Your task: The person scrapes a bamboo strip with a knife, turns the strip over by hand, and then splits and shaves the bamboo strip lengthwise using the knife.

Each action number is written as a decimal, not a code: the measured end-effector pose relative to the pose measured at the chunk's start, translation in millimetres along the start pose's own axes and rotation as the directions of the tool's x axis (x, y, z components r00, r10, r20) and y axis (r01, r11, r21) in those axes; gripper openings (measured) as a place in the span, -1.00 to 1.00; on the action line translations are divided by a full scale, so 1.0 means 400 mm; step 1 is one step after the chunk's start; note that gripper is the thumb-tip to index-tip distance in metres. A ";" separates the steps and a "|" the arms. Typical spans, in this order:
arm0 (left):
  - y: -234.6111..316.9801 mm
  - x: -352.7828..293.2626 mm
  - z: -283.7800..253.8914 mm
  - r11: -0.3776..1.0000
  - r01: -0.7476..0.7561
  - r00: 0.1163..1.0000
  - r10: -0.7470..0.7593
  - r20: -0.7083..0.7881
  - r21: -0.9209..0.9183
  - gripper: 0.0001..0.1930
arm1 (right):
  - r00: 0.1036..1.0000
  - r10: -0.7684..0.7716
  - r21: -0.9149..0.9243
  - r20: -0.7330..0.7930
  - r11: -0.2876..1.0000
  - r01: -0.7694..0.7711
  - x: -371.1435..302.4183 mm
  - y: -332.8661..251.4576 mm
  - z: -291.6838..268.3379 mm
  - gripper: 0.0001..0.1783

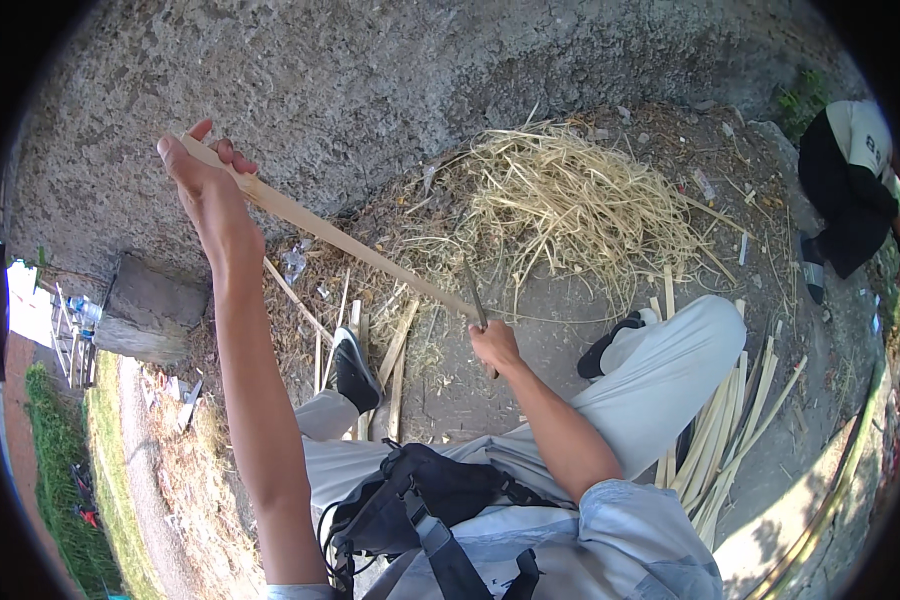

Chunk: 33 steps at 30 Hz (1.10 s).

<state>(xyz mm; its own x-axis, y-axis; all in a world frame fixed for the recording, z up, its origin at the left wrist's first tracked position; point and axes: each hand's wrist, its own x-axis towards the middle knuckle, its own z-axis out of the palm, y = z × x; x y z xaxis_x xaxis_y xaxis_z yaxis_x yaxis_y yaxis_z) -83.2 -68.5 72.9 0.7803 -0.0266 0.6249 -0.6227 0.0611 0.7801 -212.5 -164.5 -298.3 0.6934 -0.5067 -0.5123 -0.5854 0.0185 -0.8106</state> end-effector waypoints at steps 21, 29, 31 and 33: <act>-0.003 -0.007 0.037 0.862 0.100 0.915 0.116 0.386 -0.497 -0.59 | 0.732 -0.675 0.192 -0.087 0.710 0.677 -0.323 -0.394 -0.125 -0.50; -0.033 0.028 0.023 0.860 0.091 0.964 0.049 0.260 -0.501 -0.52 | 0.975 -0.206 -0.214 0.084 0.952 0.220 -0.056 -0.030 -0.002 -0.46; -0.041 0.026 0.018 0.873 0.063 0.972 0.057 0.229 -0.484 -0.54 | 0.967 -0.256 -0.252 0.016 0.934 0.251 -0.090 -0.055 0.023 -0.44; -0.038 0.018 0.027 0.895 0.011 0.987 0.063 0.151 -0.445 -0.58 | 0.885 -0.462 -0.127 -0.065 0.883 0.452 -0.175 -0.165 0.032 -0.49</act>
<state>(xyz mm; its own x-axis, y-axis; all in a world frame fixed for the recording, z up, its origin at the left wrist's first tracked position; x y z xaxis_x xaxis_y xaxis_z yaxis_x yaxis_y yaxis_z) -68.8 -80.4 66.0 0.7217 -0.1729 0.6703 -0.5228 0.4985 0.6915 -217.0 -119.2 -212.7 0.8564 -0.5129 -0.0603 -0.2569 -0.3219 -0.9112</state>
